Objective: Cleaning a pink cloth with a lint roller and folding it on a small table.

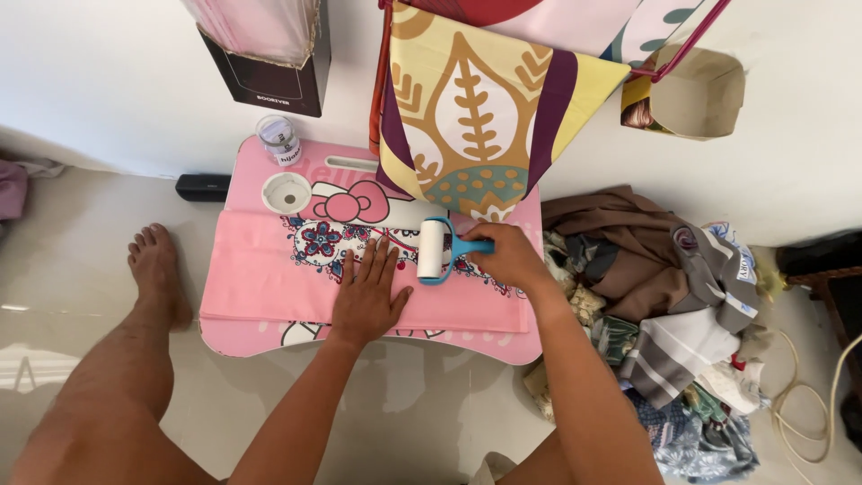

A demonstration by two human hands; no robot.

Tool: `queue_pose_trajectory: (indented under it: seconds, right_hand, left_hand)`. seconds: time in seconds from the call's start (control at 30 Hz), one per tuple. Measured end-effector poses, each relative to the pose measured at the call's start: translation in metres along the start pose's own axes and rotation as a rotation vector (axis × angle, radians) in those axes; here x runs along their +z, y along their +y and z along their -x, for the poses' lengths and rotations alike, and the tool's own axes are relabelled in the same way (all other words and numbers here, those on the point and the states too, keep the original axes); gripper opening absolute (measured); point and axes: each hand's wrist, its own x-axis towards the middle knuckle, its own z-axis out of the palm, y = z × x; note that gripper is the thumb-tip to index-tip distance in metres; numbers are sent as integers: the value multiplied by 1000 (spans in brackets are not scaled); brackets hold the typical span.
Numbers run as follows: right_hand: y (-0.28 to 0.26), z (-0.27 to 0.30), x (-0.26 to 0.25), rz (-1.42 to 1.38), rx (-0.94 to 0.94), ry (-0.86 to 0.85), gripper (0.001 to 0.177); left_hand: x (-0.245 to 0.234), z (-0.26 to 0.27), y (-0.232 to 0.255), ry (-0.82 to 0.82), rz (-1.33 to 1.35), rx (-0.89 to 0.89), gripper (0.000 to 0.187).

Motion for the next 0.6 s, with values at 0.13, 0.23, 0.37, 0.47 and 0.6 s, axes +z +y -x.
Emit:
queue_pose_trajectory:
  seconds: [0.13, 0.23, 0.37, 0.47, 0.6]
  right_hand:
    - [27, -7, -10, 42, 11, -27, 32]
    - [65, -4, -31, 253, 90, 23, 29]
    - [91, 18, -53, 169, 164, 80, 33]
    - [106, 28, -58, 60, 183, 112, 34]
    - [134, 31, -51, 29, 176, 162, 37]
  left_hand:
    - [-2, 1, 1, -33, -9, -6, 74]
    - [0, -2, 0, -39, -21, -2, 73]
    - [1, -1, 0, -37, 3, -5, 74]
    - [5, 0, -2, -22, -2, -3, 74]
    - [11, 1, -2, 18, -26, 8, 75]
